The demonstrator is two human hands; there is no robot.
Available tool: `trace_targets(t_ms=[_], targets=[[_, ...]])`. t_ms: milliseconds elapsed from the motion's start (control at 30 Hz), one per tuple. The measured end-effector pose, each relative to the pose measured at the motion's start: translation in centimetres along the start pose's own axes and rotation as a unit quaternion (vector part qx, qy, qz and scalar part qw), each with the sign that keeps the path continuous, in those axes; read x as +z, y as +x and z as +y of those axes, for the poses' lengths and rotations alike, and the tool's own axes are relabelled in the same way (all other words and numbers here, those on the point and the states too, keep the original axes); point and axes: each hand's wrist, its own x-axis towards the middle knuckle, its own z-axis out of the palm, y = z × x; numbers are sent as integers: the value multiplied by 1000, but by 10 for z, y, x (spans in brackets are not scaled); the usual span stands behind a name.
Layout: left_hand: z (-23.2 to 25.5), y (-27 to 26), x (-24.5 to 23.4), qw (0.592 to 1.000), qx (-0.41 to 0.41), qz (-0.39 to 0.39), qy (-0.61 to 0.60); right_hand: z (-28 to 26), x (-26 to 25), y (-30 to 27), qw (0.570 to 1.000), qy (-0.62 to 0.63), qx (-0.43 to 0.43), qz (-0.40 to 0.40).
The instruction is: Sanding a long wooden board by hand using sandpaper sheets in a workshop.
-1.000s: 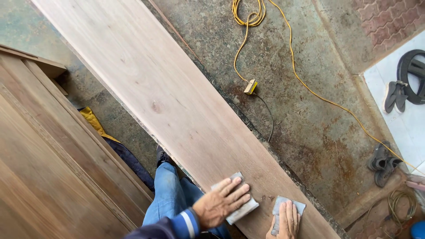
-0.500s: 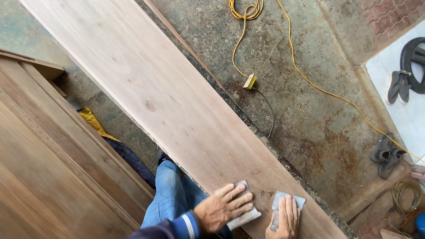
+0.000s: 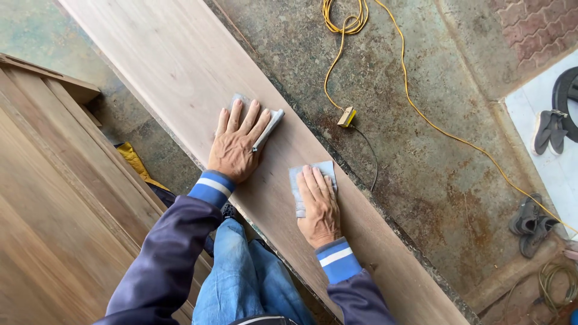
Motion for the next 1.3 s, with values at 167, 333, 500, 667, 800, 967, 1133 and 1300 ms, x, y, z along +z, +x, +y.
trace_targets(t_ms=[167, 333, 500, 667, 800, 967, 1133, 1300], targets=[[-8, -6, -10, 1000, -4, -21, -2, 4, -47, -73, 999, -16, 11, -29], [-4, -4, -15, 998, -15, -58, 6, 9, -26, -49, 1000, -9, 9, -28], [-12, -12, -8, 1000, -12, -8, -3, 2, 3, 60, 999, 11, -43, -26], [-10, -5, -16, 998, -40, -48, -25, 46, -50, -47, 1000, 4, -12, -15], [-5, -4, -16, 997, -48, -63, -17, 72, -52, -96, 997, -34, 62, -43], [-7, 0, -19, 996, -51, -70, 5, 35, -12, 64, 999, 11, -42, -12], [-14, -7, -9, 999, -20, -34, 2, 39, -25, 81, 995, 28, -60, -72], [-9, 2, -19, 997, -42, -63, 3, 83, -69, -59, 997, 2, 39, -73]])
